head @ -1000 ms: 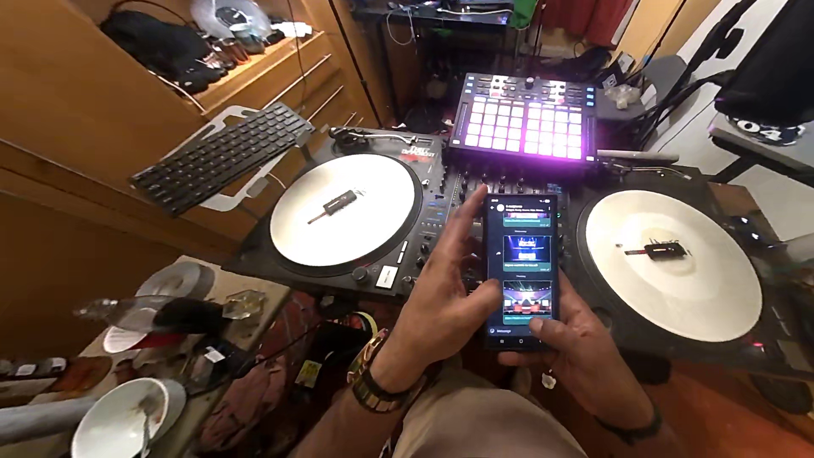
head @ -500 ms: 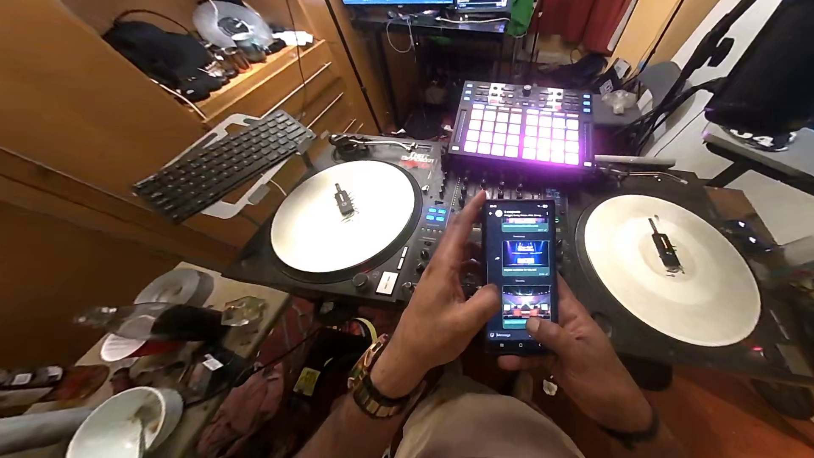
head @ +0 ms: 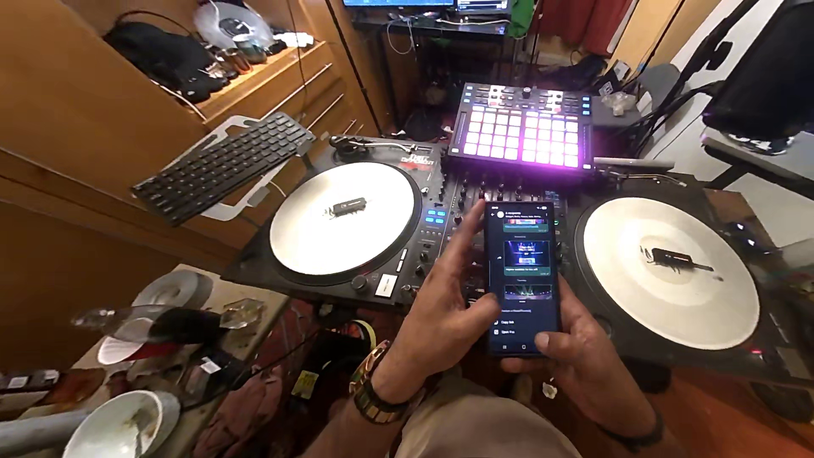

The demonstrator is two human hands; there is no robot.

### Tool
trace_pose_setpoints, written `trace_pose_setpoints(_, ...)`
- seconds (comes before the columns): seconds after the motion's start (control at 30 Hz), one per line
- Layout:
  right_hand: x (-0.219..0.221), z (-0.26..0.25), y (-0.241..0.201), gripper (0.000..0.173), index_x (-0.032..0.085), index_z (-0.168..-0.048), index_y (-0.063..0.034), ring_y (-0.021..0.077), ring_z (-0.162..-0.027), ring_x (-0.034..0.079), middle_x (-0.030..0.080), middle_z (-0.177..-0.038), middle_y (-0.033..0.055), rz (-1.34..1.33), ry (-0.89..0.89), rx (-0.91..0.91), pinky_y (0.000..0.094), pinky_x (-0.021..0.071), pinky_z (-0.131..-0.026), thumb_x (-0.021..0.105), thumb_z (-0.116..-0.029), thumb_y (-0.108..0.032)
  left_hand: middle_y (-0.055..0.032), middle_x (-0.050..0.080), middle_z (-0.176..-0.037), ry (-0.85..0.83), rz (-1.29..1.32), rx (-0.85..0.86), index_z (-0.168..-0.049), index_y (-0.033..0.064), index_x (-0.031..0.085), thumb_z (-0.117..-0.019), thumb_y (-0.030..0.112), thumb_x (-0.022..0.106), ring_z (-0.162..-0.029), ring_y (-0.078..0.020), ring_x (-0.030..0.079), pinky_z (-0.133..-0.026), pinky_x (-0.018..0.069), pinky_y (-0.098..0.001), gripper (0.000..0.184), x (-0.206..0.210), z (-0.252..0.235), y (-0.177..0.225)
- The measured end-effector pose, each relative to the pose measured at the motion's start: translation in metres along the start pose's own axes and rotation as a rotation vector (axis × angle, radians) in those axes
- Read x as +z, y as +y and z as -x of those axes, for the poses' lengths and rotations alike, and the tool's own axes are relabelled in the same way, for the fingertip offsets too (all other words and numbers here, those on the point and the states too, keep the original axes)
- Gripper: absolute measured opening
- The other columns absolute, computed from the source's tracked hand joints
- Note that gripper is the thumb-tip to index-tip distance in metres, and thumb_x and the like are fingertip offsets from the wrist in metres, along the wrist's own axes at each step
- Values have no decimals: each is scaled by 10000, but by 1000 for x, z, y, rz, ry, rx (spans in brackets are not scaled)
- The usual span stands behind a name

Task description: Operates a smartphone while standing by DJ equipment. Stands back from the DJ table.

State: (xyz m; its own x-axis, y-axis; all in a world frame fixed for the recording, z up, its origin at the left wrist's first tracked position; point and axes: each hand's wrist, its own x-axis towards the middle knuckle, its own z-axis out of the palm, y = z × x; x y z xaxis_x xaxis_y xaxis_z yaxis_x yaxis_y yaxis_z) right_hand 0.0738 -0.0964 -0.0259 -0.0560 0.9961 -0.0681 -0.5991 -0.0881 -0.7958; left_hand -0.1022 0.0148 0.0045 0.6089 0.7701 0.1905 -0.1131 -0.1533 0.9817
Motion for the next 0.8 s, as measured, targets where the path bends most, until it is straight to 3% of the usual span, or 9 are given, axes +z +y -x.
trace_pose_setpoints(0.1,-1,0,-1,885,203,-1575,-115,352,-1111,706,630,-1320,172,13,1,-8,537,651,-835,745,-876,-134,-66,533,-1493,-25,13,-8,-1649,260,206,-794,30,649,-1209,-263,647,-931,619,-415,990,1,2,-2)
trace_pose_setpoints(0.33,-3,2,-2,893,225,-1596,-183,359,-1114,704,632,-1326,170,31,-4,7,539,644,-857,757,-880,-158,-49,404,-1594,-87,-2,-18,-1659,312,122,-775,27,700,-1282,-273,598,-961,611,-440,1094,-2,6,-3)
trace_pose_setpoints(0.6,-2,1,-3,946,160,-1599,-131,337,-1124,701,626,-1336,150,30,-2,-14,533,645,-856,759,-867,-134,5,316,-1652,-84,-106,-35,-1653,384,90,-775,72,783,-1305,-234,590,-972,617,-425,1162,1,6,-7)
trace_pose_setpoints(0.8,-2,1,-2,945,152,-1616,-154,357,-1137,695,614,-1358,165,34,-7,-21,550,644,-857,742,-879,-123,-51,372,-1618,-157,41,-48,-1661,328,81,-802,155,684,-1308,-270,579,-983,592,-455,1063,-5,5,-1)
